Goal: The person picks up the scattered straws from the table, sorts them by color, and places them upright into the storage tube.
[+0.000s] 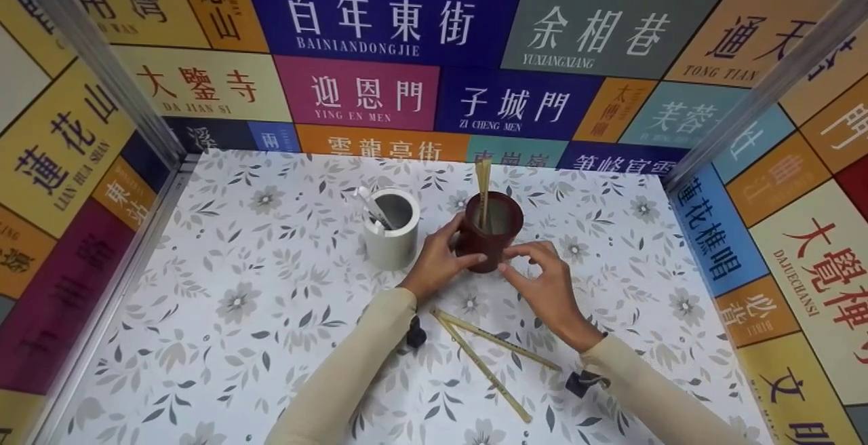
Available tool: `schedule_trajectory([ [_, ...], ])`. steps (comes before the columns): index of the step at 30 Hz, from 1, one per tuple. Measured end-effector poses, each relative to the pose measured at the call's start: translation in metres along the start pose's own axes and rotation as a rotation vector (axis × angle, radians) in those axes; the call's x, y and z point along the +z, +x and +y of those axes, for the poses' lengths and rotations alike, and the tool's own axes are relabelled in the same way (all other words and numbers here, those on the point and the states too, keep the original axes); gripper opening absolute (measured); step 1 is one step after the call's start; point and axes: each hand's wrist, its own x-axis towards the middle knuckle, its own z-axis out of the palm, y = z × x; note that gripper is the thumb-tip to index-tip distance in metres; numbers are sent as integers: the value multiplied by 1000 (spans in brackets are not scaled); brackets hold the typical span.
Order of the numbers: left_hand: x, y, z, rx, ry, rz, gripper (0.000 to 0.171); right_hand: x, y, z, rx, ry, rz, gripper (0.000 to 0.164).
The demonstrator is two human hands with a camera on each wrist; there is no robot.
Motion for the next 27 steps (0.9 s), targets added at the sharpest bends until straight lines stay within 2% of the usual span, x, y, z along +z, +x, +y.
schedule_trajectory([
  [4,0,-1,-1,-5,1,-1,97,5,-26,11,13,24,-60,29],
  [10,-1,-2,0,-42,22,-3,100,10,-62,35,54,100,-166,25],
  [15,-1,-1,1,-37,15,-2,100,13,-85,52,126,144,-178,21],
  [20,0,-1,1,-32,-4,2,100,15,-98,62,144,132,-161,25],
  [27,-1,-2,0,-42,-2,6,101,17,-102,65,99,97,-198,28],
])
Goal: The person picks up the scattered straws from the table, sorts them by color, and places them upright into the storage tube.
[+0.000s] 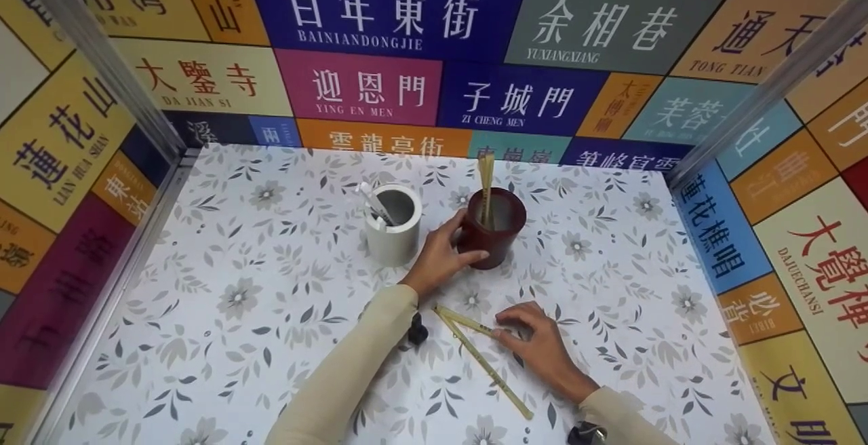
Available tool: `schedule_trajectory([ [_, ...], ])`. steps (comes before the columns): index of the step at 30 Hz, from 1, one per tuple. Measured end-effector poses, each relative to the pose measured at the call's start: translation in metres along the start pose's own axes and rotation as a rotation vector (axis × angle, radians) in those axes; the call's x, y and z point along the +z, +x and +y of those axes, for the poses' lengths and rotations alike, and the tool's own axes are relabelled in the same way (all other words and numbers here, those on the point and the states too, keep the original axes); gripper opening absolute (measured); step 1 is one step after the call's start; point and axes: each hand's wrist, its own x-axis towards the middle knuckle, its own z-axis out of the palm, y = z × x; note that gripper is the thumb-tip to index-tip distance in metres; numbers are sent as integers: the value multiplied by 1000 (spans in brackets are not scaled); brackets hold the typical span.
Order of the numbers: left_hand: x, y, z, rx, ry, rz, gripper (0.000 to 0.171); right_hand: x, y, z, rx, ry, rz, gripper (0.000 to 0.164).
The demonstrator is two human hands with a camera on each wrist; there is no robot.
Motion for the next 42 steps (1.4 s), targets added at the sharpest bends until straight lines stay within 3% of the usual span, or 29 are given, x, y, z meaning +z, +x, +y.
schedule_trajectory([
  [10,-1,-2,1,4,-8,-2,100,3,-1,5,-117,-215,-53,23],
  [14,-1,-1,1,-9,6,-7,100,4,0,3,-111,-265,-63,18],
  [30,1,0,-2,23,-20,-1,97,-19,18,-21,-164,-151,-45,11],
  [42,0,0,2,30,-4,-8,95,-49,64,-78,-170,-46,28,18],
])
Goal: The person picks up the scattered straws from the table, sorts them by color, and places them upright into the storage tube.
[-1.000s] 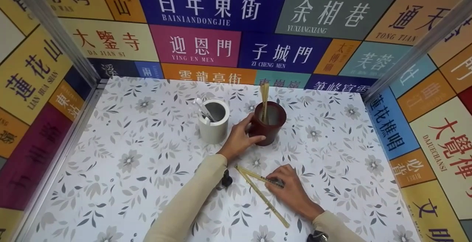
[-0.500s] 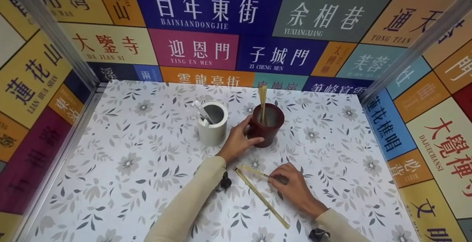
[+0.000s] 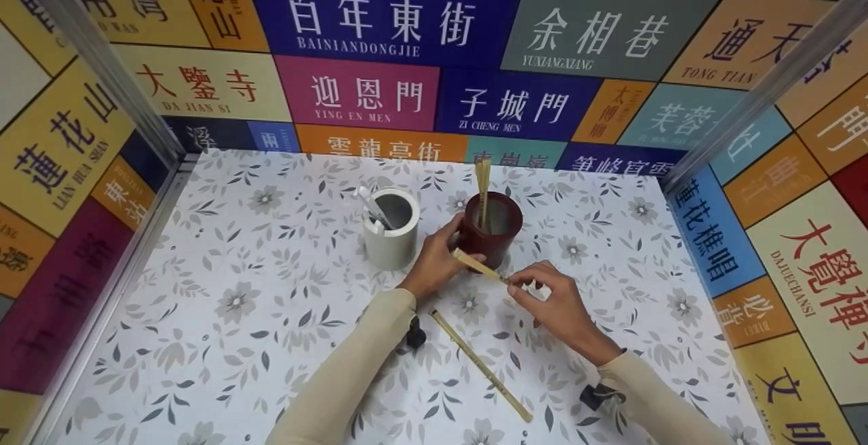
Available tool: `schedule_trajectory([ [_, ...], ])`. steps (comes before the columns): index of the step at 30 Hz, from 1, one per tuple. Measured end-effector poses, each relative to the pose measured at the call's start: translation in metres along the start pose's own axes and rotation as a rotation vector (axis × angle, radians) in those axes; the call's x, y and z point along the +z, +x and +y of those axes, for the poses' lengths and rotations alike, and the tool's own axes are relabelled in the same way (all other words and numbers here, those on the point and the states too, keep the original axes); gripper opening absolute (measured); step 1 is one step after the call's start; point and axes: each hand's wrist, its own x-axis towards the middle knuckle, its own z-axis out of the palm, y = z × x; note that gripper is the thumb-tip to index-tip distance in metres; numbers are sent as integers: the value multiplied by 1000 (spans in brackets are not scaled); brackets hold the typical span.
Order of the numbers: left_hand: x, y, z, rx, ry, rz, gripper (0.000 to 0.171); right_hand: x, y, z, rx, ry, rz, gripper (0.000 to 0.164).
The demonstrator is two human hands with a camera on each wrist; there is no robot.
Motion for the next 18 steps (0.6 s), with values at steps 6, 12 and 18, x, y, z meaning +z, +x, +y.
schedule_trajectory([
  [6,0,0,0,-14,55,16,99,-16,34,-2,23,-27,-6,16],
  [12,0,1,0,-7,31,16,100,-28,72,-6,84,86,5,12],
  [18,0,1,1,-7,2,15,99,-27,111,-11,123,170,81,9],
])
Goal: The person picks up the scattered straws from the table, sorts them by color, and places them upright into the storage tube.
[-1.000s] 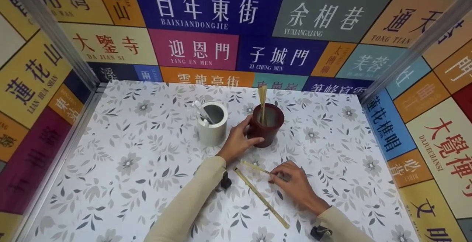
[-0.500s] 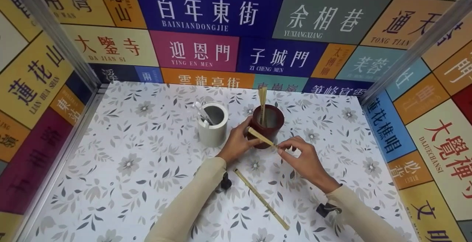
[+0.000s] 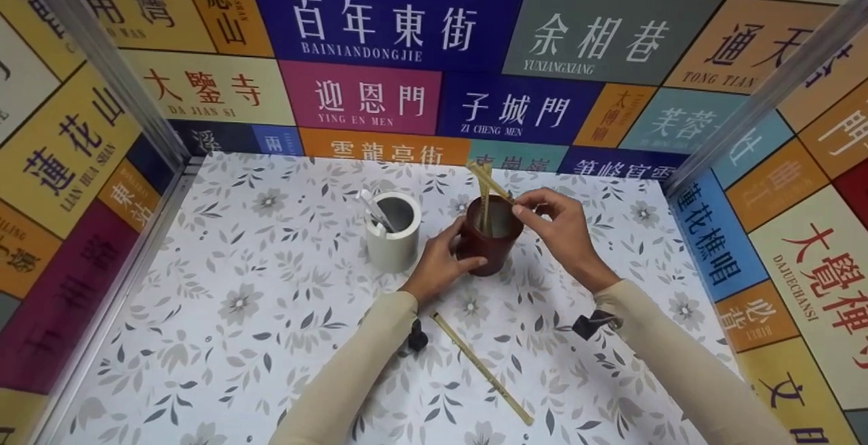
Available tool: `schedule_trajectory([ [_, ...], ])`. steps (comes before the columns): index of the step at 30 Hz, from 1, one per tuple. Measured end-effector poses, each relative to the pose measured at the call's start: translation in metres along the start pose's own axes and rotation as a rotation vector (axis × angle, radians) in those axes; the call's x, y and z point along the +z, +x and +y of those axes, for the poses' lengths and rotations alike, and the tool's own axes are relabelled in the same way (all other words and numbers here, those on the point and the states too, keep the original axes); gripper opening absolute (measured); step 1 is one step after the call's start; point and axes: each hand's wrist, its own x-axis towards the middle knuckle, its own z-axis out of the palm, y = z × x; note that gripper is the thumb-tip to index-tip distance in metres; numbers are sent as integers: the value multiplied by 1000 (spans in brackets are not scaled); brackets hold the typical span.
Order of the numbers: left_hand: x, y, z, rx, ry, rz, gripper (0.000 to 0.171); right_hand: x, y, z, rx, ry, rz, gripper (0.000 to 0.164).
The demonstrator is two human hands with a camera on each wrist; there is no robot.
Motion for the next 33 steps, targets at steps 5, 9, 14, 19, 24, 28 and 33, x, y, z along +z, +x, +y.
schedule_trajectory([
  [5,2,0,-1,4,0,17,98,9,24,-2,15,5,38,13],
  [9,2,0,-2,-1,2,16,99,18,35,-3,22,36,74,17],
  [14,2,-1,-3,-2,5,10,100,26,40,-5,42,85,84,17],
  [19,2,-1,-3,9,21,6,99,31,39,-2,38,142,63,17],
  [24,1,-1,-2,9,31,0,99,35,37,-1,29,175,77,16],
  [28,0,0,-2,5,61,14,98,39,39,-3,1,208,95,16],
  [33,0,-1,-2,21,70,20,98,43,32,7,-11,233,93,17],
])
